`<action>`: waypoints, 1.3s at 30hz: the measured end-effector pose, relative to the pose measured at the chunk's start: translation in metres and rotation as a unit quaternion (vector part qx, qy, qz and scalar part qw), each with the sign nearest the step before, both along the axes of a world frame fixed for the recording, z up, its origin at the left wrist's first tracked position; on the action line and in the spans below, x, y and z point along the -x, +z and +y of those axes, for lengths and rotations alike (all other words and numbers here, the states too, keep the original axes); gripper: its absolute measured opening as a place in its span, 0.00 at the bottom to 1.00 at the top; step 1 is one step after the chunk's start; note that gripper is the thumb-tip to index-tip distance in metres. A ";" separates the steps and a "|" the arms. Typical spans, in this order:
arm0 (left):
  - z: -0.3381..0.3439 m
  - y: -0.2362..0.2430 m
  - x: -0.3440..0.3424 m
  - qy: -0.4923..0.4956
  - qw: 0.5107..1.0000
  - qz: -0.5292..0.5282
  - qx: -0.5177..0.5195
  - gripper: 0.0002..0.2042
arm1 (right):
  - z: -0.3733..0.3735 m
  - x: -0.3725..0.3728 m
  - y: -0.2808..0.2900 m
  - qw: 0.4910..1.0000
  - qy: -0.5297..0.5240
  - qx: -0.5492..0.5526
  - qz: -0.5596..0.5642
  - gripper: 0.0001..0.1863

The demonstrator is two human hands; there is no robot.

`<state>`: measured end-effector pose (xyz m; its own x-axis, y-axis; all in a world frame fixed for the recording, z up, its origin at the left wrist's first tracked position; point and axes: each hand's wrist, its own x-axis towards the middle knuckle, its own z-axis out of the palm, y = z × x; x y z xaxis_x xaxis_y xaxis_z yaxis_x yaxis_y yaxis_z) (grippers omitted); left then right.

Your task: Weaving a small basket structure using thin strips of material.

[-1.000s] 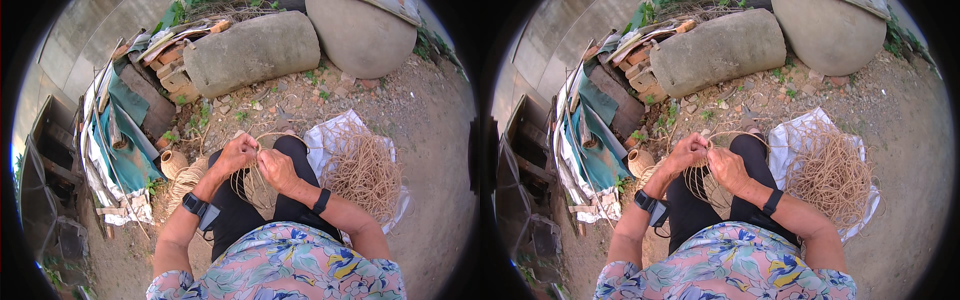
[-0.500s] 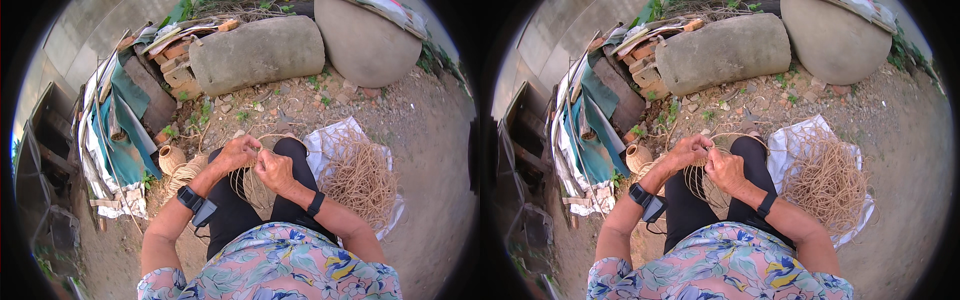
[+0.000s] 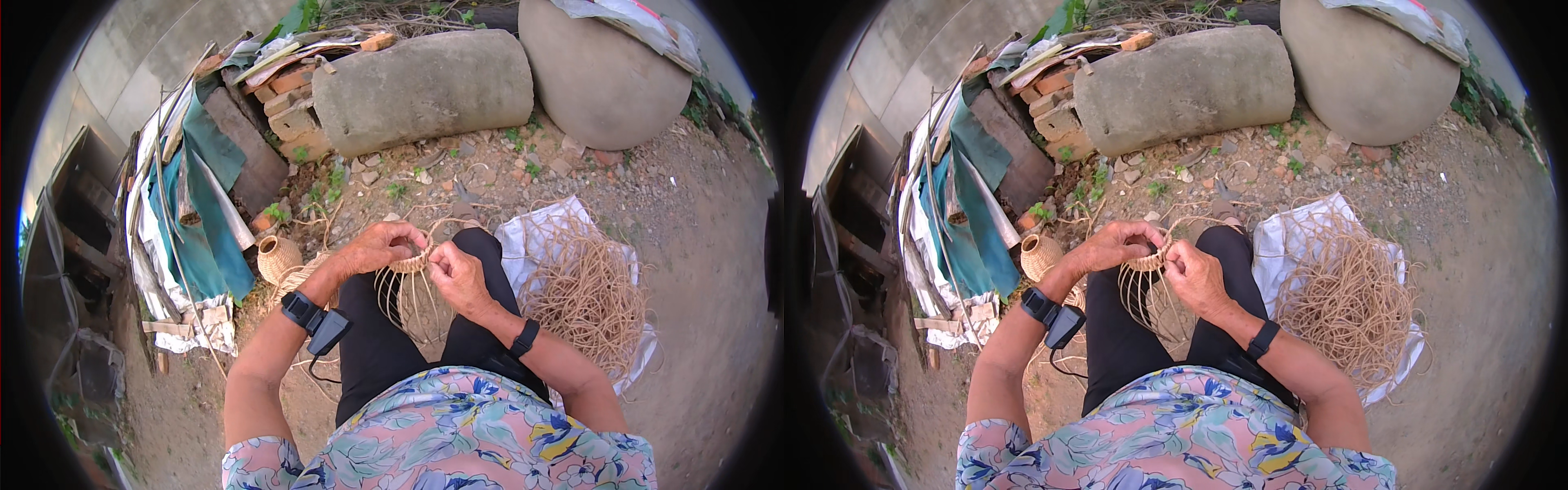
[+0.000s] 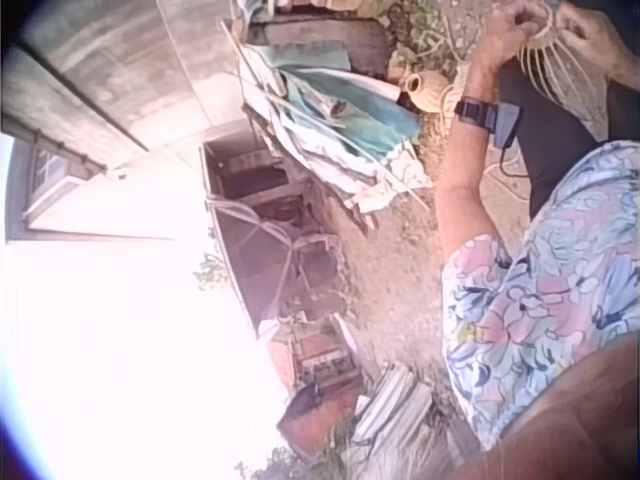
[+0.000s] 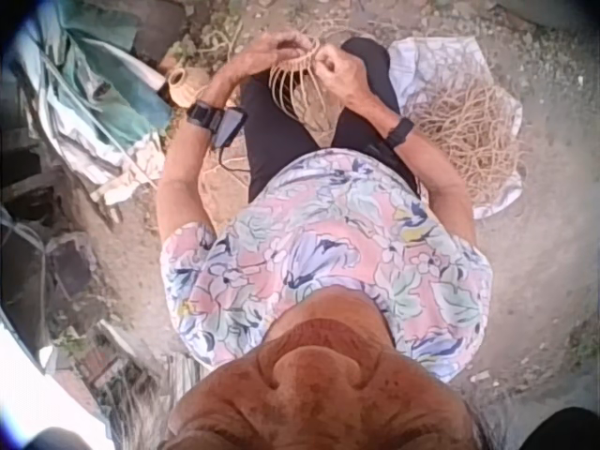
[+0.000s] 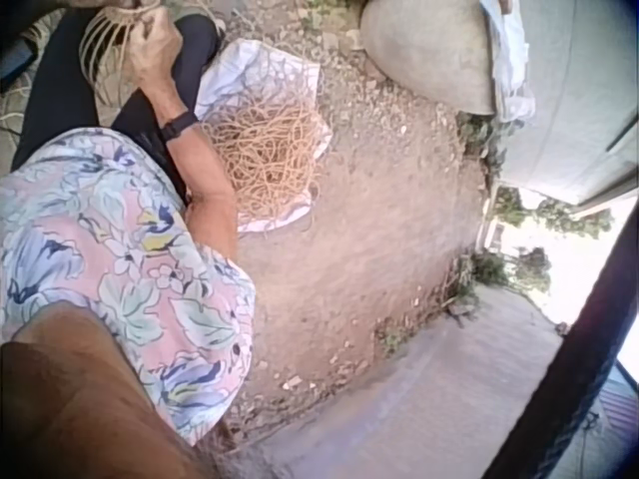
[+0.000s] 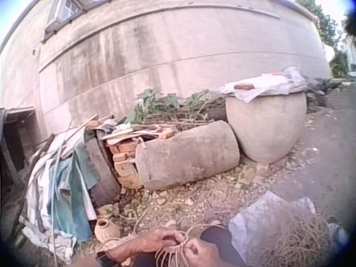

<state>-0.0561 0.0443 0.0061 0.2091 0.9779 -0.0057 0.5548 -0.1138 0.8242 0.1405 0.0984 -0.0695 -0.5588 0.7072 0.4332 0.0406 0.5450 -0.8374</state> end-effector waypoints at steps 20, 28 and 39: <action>0.006 0.006 -0.011 0.014 0.976 0.168 -0.136 0.06 | 0.000 -0.011 0.003 0.999 0.022 0.049 -0.001 0.06; -0.007 0.014 -0.021 0.065 0.986 0.140 -0.059 0.05 | -0.006 -0.012 0.004 0.999 0.036 0.012 0.013 0.11; -0.003 0.006 -0.013 0.040 0.996 -0.054 0.063 0.05 | -0.014 -0.024 0.010 0.991 0.063 -0.120 -0.001 0.15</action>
<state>-0.0433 0.0412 0.0124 0.1375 0.9843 -0.1107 0.4649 0.0345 0.8847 0.1647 0.0847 -0.0593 -0.6373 0.5076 0.5799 -0.0397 0.7299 -0.6824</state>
